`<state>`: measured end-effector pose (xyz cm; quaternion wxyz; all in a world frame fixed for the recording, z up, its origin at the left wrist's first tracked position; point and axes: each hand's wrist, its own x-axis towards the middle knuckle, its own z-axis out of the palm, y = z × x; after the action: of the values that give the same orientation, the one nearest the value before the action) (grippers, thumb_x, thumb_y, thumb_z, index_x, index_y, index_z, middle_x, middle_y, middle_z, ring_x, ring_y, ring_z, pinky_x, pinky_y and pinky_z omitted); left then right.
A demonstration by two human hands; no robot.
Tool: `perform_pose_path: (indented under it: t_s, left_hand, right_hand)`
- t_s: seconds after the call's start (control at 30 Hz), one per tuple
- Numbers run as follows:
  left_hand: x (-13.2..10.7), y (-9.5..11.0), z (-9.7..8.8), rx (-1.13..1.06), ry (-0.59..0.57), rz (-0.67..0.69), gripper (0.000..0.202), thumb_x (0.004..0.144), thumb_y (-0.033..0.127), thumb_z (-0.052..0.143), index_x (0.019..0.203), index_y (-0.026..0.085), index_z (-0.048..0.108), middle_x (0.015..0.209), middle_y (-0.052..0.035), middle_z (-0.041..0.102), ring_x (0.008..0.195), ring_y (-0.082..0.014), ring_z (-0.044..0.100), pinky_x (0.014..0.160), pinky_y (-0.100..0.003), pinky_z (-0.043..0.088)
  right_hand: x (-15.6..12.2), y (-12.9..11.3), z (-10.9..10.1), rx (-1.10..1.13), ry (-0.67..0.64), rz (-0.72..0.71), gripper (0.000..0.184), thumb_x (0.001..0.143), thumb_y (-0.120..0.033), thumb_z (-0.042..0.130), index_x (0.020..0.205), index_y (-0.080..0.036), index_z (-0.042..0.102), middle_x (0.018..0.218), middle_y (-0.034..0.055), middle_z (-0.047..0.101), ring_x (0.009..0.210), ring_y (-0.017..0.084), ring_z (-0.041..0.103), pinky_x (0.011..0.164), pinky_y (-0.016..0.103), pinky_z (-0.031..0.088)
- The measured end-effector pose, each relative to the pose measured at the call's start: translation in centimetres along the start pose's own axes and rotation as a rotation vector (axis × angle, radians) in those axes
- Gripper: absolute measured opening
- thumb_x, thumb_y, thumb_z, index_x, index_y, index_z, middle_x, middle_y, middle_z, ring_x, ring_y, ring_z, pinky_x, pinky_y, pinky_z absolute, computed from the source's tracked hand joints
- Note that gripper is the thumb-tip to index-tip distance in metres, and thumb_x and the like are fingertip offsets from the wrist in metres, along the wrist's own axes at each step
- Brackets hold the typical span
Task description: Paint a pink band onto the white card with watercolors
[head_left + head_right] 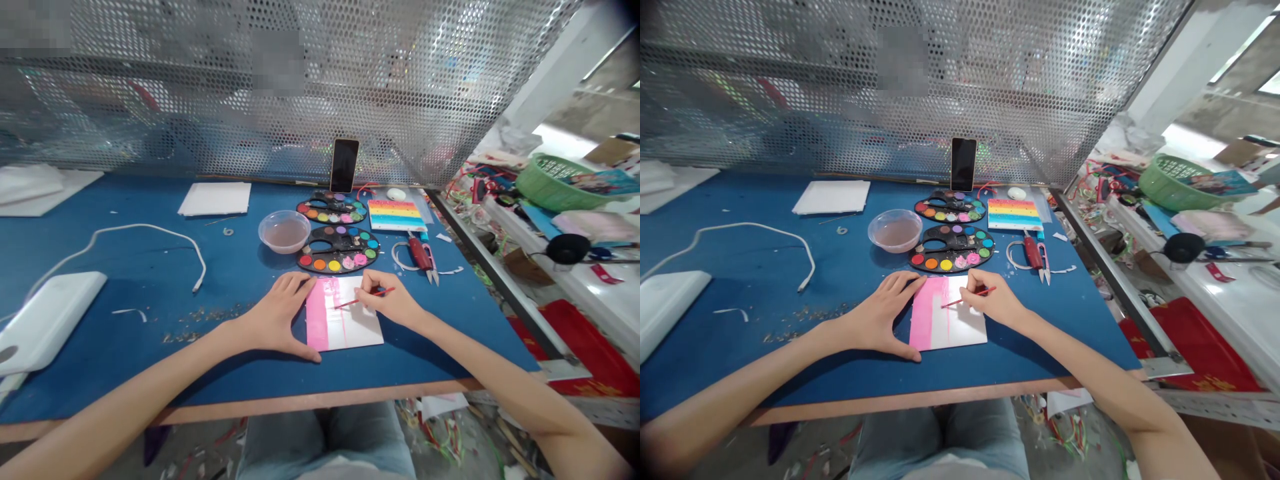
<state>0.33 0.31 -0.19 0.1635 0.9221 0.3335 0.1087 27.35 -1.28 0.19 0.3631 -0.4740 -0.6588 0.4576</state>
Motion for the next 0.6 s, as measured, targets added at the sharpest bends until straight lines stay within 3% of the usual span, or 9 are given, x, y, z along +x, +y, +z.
perform_pose_path:
  t_s: [0.1,0.27,0.43,0.6]
  left_hand:
    - [0.02,-0.06,0.02,0.005,-0.004,0.001,0.122,0.054,0.079,0.074,0.149,0.015,0.031,0.142,-0.0213,0.04,0.134,-0.0432,0.035,0.113,-0.062,0.029]
    - [0.05,-0.16,0.03,0.003,-0.006,0.004,0.122,0.055,0.078,0.074,0.15,0.016,0.03,0.142,-0.0209,0.039,0.134,-0.0429,0.036,0.113,-0.062,0.03]
    - [-0.03,-0.26,0.18,-0.018,0.017,0.011,0.121,0.055,0.077,0.075,0.15,0.018,0.03,0.142,-0.0196,0.04,0.134,-0.0437,0.035,0.113,-0.063,0.029]
    - [0.0,-0.19,0.12,0.005,0.002,0.006,0.122,0.055,0.077,0.075,0.151,0.018,0.029,0.142,-0.0198,0.039,0.134,-0.0432,0.036,0.112,-0.062,0.03]
  right_hand:
    - [-0.06,-0.14,0.18,-0.002,-0.046,0.012,0.036,0.083,-0.044,0.07,0.068,-0.021,0.046,0.062,-0.0014,0.063,0.056,0.012,0.054,0.056,0.025,0.041]
    - [-0.1,-0.15,0.24,-0.019,-0.005,-0.009,0.038,0.084,-0.043,0.068,0.065,-0.021,0.042,0.057,-0.0038,0.054,0.052,0.011,0.049,0.054,0.025,0.038]
    - [-0.11,-0.09,0.23,-0.028,-0.061,0.002,0.035,0.084,-0.044,0.068,0.068,-0.021,0.047,0.061,-0.0014,0.061,0.056,0.012,0.052,0.055,0.025,0.04]
    - [-0.14,-0.06,0.21,-0.04,-0.017,-0.011,0.037,0.084,-0.042,0.067,0.066,-0.021,0.043,0.058,-0.0037,0.054,0.054,0.011,0.048,0.054,0.025,0.038]
